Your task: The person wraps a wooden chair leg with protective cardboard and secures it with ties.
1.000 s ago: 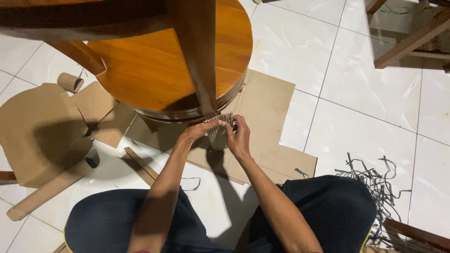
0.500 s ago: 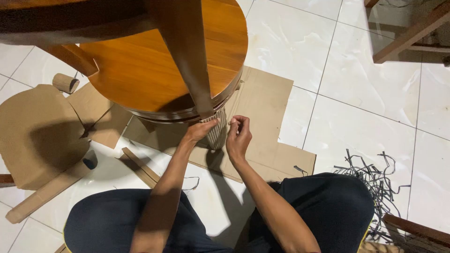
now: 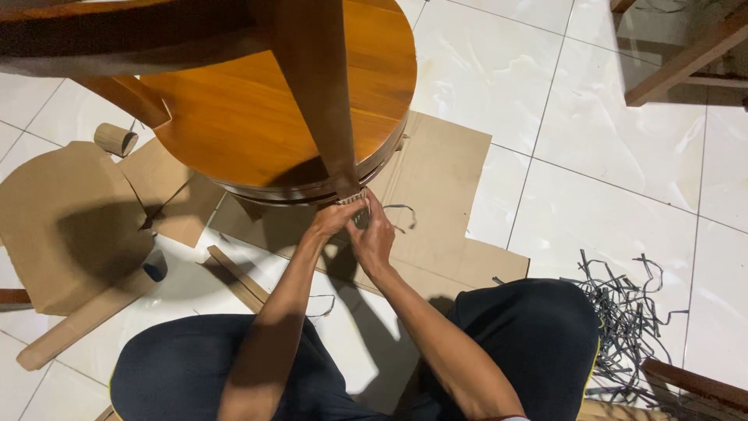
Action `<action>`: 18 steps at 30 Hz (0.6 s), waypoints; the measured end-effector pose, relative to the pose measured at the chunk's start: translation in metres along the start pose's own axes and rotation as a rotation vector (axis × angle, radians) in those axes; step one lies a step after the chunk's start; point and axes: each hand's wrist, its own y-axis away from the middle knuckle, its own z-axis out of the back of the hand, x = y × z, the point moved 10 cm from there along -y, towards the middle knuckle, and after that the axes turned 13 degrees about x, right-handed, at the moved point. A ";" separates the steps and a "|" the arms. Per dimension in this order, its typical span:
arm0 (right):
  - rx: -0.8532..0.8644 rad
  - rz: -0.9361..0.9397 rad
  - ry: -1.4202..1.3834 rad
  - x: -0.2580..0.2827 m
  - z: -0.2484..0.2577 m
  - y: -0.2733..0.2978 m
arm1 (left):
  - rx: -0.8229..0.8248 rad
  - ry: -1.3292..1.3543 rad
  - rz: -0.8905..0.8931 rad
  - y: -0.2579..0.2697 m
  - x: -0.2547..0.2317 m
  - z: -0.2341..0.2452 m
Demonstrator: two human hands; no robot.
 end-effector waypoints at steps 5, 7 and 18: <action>0.037 0.034 -0.011 -0.030 -0.011 -0.013 | -0.079 0.020 -0.087 0.008 0.003 -0.001; 0.059 0.047 -0.023 -0.033 -0.011 -0.017 | -0.078 0.036 -0.110 0.011 -0.002 -0.004; 0.226 0.121 -0.161 0.006 0.012 -0.020 | -0.049 0.365 -0.383 0.058 -0.071 0.011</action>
